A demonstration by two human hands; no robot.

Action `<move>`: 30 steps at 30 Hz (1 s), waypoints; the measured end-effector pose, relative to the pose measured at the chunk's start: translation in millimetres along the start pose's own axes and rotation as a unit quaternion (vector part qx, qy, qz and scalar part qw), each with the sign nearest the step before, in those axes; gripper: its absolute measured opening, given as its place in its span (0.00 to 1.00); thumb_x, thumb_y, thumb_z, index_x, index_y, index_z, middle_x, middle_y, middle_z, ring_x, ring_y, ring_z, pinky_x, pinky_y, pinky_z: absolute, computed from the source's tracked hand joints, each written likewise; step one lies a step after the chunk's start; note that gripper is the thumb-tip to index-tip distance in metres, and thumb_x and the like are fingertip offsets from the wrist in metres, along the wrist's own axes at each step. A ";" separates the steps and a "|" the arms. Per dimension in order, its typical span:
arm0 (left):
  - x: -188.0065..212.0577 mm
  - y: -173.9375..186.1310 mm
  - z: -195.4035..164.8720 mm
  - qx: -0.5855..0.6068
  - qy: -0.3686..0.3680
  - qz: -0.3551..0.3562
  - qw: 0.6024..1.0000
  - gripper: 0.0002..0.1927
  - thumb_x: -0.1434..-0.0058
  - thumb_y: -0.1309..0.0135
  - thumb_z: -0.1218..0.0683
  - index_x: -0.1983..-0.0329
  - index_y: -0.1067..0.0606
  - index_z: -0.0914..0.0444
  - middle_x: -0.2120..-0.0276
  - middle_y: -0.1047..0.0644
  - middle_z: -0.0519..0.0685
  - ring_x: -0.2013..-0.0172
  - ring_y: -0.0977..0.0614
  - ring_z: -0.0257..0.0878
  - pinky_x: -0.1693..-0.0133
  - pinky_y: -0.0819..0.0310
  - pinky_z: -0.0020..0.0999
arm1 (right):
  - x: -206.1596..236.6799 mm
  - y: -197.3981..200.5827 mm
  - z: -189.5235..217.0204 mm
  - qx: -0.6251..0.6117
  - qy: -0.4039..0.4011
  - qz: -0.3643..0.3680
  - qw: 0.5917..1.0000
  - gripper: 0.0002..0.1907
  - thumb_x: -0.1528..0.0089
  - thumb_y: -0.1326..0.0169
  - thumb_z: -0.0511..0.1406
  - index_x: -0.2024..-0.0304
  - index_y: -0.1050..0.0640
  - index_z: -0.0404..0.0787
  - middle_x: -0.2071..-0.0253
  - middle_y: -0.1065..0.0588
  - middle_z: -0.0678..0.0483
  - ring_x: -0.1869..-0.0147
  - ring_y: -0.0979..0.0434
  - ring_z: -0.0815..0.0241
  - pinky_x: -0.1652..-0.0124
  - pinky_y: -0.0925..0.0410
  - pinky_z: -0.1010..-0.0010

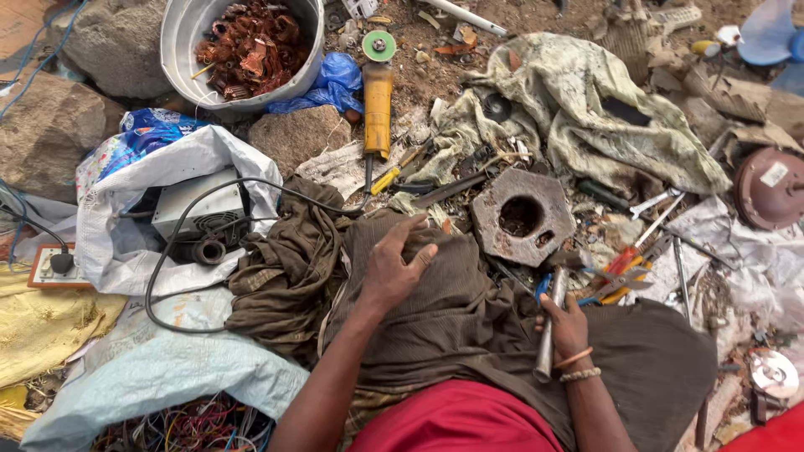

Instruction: The person disassembles a small electric motor using pliers and a screwdriver, removes internal components, and places them on the ground. The person then reassembles the motor housing and secures it with a screwdriver.

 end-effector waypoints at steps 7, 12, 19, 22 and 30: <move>39.3 -60.6 -1.3 -0.047 0.011 0.189 0.981 0.28 0.42 0.39 0.42 0.40 0.24 0.57 0.53 0.17 0.53 0.57 0.14 0.46 0.55 0.19 0.42 | 31.6 -8.6 16.8 -0.096 -0.010 0.057 0.994 0.24 0.39 0.41 0.35 0.42 0.30 0.37 0.60 0.23 0.51 0.67 0.20 0.59 0.72 0.26 0.73; 115.1 -116.0 -9.0 -0.242 -0.070 0.475 0.843 0.30 0.47 0.36 0.36 0.50 0.21 0.61 0.58 0.18 0.57 0.55 0.18 0.54 0.53 0.25 0.50 | 83.5 4.9 28.5 -0.084 0.005 0.040 0.996 0.36 0.42 0.40 0.32 0.34 0.38 0.37 0.47 0.26 0.46 0.52 0.17 0.52 0.59 0.22 0.64; 145.5 -134.0 9.1 -0.248 -0.084 0.493 0.830 0.16 0.45 0.37 0.45 0.56 0.17 0.56 0.63 0.17 0.54 0.56 0.17 0.54 0.54 0.23 0.49 | 135.8 15.6 74.2 0.395 0.326 -0.051 0.858 0.31 0.44 0.35 0.30 0.38 0.25 0.35 0.33 0.34 0.38 0.32 0.32 0.41 0.39 0.34 0.54; 145.0 -127.2 6.7 -0.240 -0.078 0.499 0.829 0.14 0.45 0.37 0.47 0.58 0.17 0.56 0.63 0.17 0.53 0.56 0.17 0.53 0.54 0.23 0.47 | 142.3 16.5 76.4 0.439 0.325 -0.065 0.835 0.27 0.46 0.41 0.29 0.42 0.24 0.40 0.31 0.37 0.37 0.32 0.32 0.41 0.41 0.32 0.55; 159.4 -116.7 0.0 -0.259 -0.032 0.478 0.839 0.12 0.42 0.40 0.49 0.58 0.17 0.57 0.62 0.16 0.53 0.58 0.16 0.52 0.53 0.24 0.47 | 143.8 18.8 116.0 0.511 0.457 -0.125 0.717 0.19 0.43 0.40 0.31 0.49 0.21 0.36 0.41 0.28 0.43 0.35 0.29 0.40 0.37 0.34 0.53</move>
Point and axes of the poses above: each hand's wrist, its own x-axis away from the middle knuckle, its own y-axis out of the back of the hand, z = x × y, the point moved 8 cm from there along -x, towards the middle knuckle
